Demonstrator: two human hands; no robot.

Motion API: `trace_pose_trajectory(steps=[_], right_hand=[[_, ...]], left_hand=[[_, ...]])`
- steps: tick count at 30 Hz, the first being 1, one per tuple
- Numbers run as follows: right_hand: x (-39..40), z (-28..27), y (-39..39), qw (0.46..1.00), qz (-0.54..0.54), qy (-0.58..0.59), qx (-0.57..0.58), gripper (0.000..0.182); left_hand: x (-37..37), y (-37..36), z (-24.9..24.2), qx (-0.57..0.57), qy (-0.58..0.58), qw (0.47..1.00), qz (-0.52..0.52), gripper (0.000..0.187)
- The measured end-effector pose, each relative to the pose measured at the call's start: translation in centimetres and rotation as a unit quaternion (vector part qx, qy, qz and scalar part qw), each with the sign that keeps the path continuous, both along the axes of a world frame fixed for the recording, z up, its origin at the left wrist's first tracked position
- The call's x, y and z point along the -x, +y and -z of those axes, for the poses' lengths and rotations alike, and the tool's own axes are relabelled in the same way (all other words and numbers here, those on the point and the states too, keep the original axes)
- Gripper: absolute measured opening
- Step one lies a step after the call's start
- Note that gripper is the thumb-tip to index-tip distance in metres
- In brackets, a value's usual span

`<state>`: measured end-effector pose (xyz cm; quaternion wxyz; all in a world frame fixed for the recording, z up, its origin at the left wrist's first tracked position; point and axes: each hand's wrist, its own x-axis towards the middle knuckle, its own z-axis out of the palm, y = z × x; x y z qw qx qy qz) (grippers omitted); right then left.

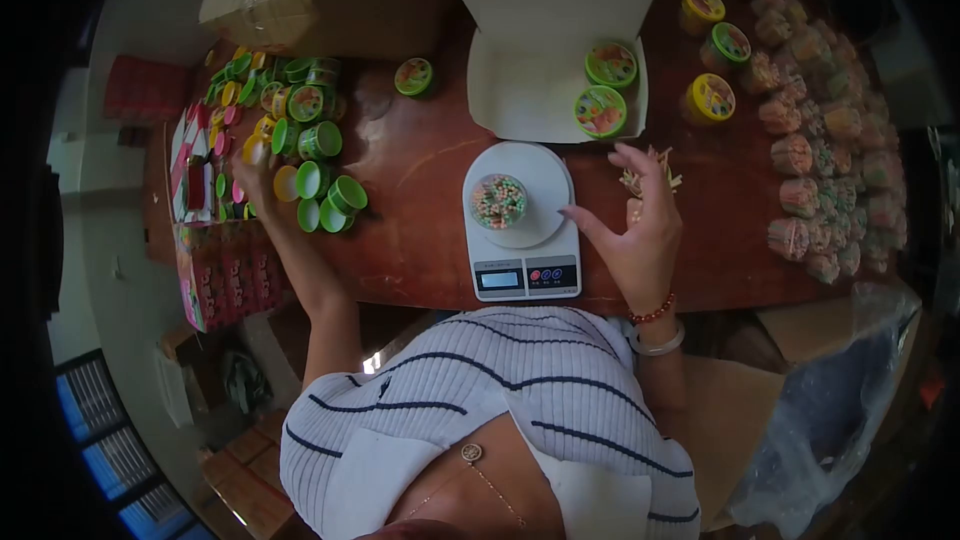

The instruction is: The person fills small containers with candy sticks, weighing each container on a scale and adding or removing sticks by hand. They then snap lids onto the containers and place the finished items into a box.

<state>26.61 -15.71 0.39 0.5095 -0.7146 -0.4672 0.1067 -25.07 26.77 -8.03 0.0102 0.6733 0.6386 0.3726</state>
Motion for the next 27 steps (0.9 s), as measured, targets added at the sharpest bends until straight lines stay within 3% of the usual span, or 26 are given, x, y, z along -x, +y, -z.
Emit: trace_pose_trajectory(steps=[2,3,4,6,7,10,12,14,15,17,19,20,22,25,27], right_hand=[[-0.6,-0.6,-1.1,0.998,0.037,0.051,0.032,0.066],[-0.8,-0.6,-1.5,0.996,0.048,0.064,0.044,0.062],[-0.9,-0.6,-2.0,0.994,0.059,0.077,0.055,0.059],[-0.8,-0.1,-2.1,0.982,0.088,0.153,0.074,0.052],[-0.6,0.8,-1.7,0.984,0.079,0.151,0.043,0.048],[0.0,2.2,-1.1,0.985,0.047,0.159,0.041,0.048],[0.5,2.3,-0.6,0.988,0.023,0.148,0.046,0.045],[0.6,2.6,-0.3,0.989,0.009,0.134,0.054,0.043],[0.6,3.0,-0.1,0.988,-0.031,0.153,0.018,0.044],[0.6,2.5,0.1,0.984,-0.067,0.166,-0.023,0.053],[1.3,0.3,0.1,0.895,-0.139,0.421,0.039,0.099],[1.5,0.2,0.4,0.889,-0.141,0.431,0.063,0.112],[1.8,-0.4,0.7,0.885,-0.157,0.434,0.062,0.112],[2.6,-1.4,1.5,0.877,-0.189,0.434,0.081,0.113],[3.4,-1.9,2.1,0.871,-0.211,0.434,0.093,0.112]], left_hand=[[-4.1,-3.9,-4.6,-0.115,0.031,0.992,-0.031,0.055],[-6.3,-5.6,-7.1,-0.063,-0.112,0.991,0.022,0.066],[-9.4,-7.7,-9.6,-0.082,-0.041,0.995,-0.027,0.065],[-12.4,-10.3,-11.4,-0.088,-0.135,0.981,0.109,0.061],[-13.9,-11.6,-12.4,-0.090,-0.064,0.987,0.116,0.056],[-17.8,-15.3,-12.9,0.002,-0.172,0.957,0.232,0.057],[-19.9,-17.4,-12.4,0.011,-0.044,0.957,0.286,0.058],[-21.9,-19.0,-10.6,0.091,-0.029,0.942,0.323,0.061],[-22.4,-19.7,-9.3,0.147,-0.036,0.931,0.334,0.063],[-23.2,-20.8,-6.3,0.161,0.063,0.926,0.336,0.061],[-23.2,-21.3,-3.9,0.163,0.080,0.921,0.345,0.060],[-23.3,-21.9,-3.9,0.170,0.117,0.918,0.338,0.060],[-24.5,-23.0,-5.8,0.172,0.154,0.914,0.334,0.060],[-28.3,-25.8,-11.8,0.112,0.078,0.932,0.336,0.056],[-30.7,-28.1,-13.9,0.217,-0.112,0.828,0.505,0.049]])
